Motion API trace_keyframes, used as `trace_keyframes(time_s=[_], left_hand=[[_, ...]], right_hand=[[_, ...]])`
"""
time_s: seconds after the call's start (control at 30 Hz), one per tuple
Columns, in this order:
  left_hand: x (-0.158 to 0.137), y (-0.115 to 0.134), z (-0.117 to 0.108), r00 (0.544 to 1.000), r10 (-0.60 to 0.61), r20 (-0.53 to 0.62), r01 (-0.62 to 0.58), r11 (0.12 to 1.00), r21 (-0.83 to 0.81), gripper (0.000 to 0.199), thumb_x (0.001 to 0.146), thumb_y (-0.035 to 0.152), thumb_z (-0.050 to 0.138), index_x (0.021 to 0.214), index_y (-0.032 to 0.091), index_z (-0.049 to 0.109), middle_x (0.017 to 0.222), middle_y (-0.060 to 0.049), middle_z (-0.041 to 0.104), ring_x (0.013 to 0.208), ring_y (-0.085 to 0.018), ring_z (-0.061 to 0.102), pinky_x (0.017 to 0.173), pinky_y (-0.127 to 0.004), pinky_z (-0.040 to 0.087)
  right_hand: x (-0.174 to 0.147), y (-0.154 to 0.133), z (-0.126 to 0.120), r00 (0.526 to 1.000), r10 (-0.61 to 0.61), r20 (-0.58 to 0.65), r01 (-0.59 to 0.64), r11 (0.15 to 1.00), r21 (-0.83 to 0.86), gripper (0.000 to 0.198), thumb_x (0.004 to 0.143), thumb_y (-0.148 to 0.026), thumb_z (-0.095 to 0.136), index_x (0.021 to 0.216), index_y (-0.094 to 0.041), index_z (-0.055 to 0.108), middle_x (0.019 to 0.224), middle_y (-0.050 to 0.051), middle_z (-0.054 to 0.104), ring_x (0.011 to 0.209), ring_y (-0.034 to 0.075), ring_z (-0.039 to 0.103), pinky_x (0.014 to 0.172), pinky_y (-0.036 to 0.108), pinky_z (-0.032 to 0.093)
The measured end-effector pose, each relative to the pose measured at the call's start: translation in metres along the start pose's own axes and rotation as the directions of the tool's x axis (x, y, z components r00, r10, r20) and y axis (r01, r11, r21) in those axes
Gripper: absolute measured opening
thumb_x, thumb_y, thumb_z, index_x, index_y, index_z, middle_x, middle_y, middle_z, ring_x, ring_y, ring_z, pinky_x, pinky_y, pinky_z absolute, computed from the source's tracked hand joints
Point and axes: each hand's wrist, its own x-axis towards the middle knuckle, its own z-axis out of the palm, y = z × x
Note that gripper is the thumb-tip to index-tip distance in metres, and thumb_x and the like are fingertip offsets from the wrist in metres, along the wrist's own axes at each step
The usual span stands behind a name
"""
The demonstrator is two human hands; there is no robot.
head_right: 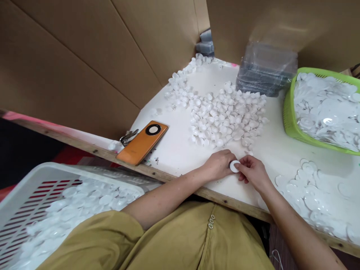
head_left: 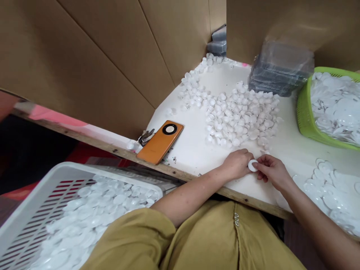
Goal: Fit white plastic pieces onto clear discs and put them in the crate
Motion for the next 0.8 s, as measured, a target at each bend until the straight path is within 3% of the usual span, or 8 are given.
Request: trace_keyframes(time_s=[0.2, 0.37, 0.5, 0.6, 0.73, 0.8], left_hand=[[0.001, 0.000, -0.018, 0.990, 0.004, 0.144, 0.013, 0.993, -0.119, 0.031, 0.075, 0.044, 0.067, 0.092, 0.019, 0.067, 0.084, -0.002, 0.064, 0.081, -0.017, 0.060, 0.066, -0.024, 0.042], [0.014, 0.004, -0.025, 0.963, -0.126, 0.238, 0.132, 0.991, -0.010, 0.029, 0.078, 0.043, 0.063, 0.096, 0.020, 0.064, 0.085, -0.001, 0.067, 0.077, -0.018, 0.060, 0.061, -0.025, 0.037], [0.027, 0.007, -0.032, 0.920, -0.164, 0.356, 0.144, 0.986, 0.081, 0.036, 0.075, 0.045, 0.066, 0.102, 0.022, 0.062, 0.086, -0.001, 0.067, 0.076, -0.020, 0.060, 0.061, -0.025, 0.036], [0.031, 0.008, -0.034, 0.900, -0.168, 0.402, 0.156, 0.986, 0.063, 0.034, 0.071, 0.042, 0.069, 0.099, 0.023, 0.062, 0.086, 0.001, 0.067, 0.076, -0.018, 0.060, 0.060, -0.024, 0.037], [0.023, 0.006, -0.030, 0.939, -0.119, 0.324, 0.159, 0.982, -0.099, 0.022, 0.074, 0.034, 0.065, 0.091, 0.021, 0.064, 0.080, 0.002, 0.066, 0.076, -0.016, 0.060, 0.063, -0.023, 0.039], [0.006, 0.003, -0.038, 0.960, -0.089, 0.266, 0.141, 0.973, -0.184, 0.018, 0.073, 0.030, 0.063, 0.088, 0.020, 0.066, 0.079, 0.001, 0.065, 0.074, -0.015, 0.059, 0.064, -0.023, 0.041]], right_hand=[[0.006, -0.007, -0.003, 0.994, 0.068, 0.089, -0.062, 0.996, -0.069, 0.038, 0.063, -0.044, 0.074, 0.076, -0.020, 0.049, 0.048, -0.003, 0.057, 0.039, 0.013, 0.055, 0.031, 0.018, 0.033], [0.011, -0.016, -0.005, 0.980, 0.150, 0.132, -0.140, 0.987, -0.081, 0.031, 0.067, -0.035, 0.070, 0.078, -0.020, 0.046, 0.050, -0.002, 0.060, 0.037, 0.013, 0.055, 0.031, 0.018, 0.033], [0.016, -0.021, -0.003, 0.968, 0.208, 0.142, -0.192, 0.974, -0.117, 0.022, 0.073, -0.023, 0.065, 0.078, -0.020, 0.044, 0.049, -0.001, 0.060, 0.036, 0.013, 0.055, 0.031, 0.018, 0.034], [0.014, -0.022, 0.003, 0.966, 0.221, 0.132, -0.206, 0.972, -0.114, 0.019, 0.076, -0.019, 0.062, 0.078, -0.020, 0.043, 0.049, -0.002, 0.060, 0.036, 0.013, 0.055, 0.031, 0.018, 0.034], [0.002, -0.016, -0.006, 0.988, 0.090, 0.125, -0.078, 0.992, -0.099, 0.017, 0.078, -0.030, 0.062, 0.081, -0.021, 0.048, 0.054, -0.001, 0.061, 0.040, 0.014, 0.055, 0.034, 0.020, 0.036], [-0.005, -0.008, -0.033, 0.997, -0.071, -0.007, 0.069, 0.982, -0.178, 0.020, 0.080, -0.039, 0.059, 0.084, -0.021, 0.054, 0.066, 0.002, 0.065, 0.049, 0.015, 0.059, 0.042, 0.024, 0.044]])
